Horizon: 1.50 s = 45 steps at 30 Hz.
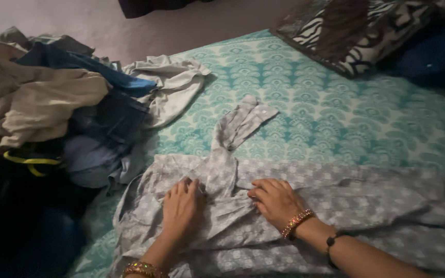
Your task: The person picks up a shirt from a bed, spreads it flat, and performs a series of folds to create a neat rectangle.
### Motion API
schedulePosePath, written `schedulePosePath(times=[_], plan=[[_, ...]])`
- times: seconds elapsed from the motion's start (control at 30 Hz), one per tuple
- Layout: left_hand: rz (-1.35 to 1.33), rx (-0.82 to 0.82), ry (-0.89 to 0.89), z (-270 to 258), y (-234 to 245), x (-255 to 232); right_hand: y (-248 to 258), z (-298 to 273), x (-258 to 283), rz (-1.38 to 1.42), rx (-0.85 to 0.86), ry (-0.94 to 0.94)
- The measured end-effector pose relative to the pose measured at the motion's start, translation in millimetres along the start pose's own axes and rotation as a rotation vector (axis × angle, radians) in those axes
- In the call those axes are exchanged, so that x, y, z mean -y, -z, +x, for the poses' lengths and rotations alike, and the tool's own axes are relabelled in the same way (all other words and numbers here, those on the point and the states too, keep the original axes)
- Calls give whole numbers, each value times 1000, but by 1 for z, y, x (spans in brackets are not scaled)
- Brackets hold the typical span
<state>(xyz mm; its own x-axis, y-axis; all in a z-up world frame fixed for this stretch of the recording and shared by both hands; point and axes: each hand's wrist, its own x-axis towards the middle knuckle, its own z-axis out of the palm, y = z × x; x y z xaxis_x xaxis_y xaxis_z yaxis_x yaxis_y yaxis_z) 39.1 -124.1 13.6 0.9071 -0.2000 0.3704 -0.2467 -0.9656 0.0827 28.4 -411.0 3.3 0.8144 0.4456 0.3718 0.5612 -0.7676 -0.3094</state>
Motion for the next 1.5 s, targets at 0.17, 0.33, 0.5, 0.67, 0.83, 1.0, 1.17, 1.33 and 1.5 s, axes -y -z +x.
schedulePosePath(times=[0.17, 0.33, 0.5, 0.67, 0.83, 1.0, 1.17, 1.33, 1.5], plan=[[-46, -39, 180, 9, -6, 38, -23, 29, 11, 37, 151, -197], [-198, 53, 438, 23, -14, 58, -54, 66, 25, 206, 23, -418], [-199, 58, 282, 22, -10, 61, -69, 103, 24, 582, 12, -794], [-405, 73, 288, 31, 5, 50, -90, 130, 15, 983, -148, -1203], [-324, 479, 497, 47, 6, 53, -73, 129, 16, 1269, 5, -1326], [-967, 261, 550, 46, -49, 90, -54, 112, 17, 1487, -125, -1265], [-1218, 269, 509, 29, -43, 124, -68, 92, 2, 1824, -201, -909], [-1146, 403, 291, 9, -12, 136, -75, 75, 17, 1258, -188, -770], [-887, 638, 442, -8, 22, 108, -53, 38, 41, 1159, 357, -1113]])
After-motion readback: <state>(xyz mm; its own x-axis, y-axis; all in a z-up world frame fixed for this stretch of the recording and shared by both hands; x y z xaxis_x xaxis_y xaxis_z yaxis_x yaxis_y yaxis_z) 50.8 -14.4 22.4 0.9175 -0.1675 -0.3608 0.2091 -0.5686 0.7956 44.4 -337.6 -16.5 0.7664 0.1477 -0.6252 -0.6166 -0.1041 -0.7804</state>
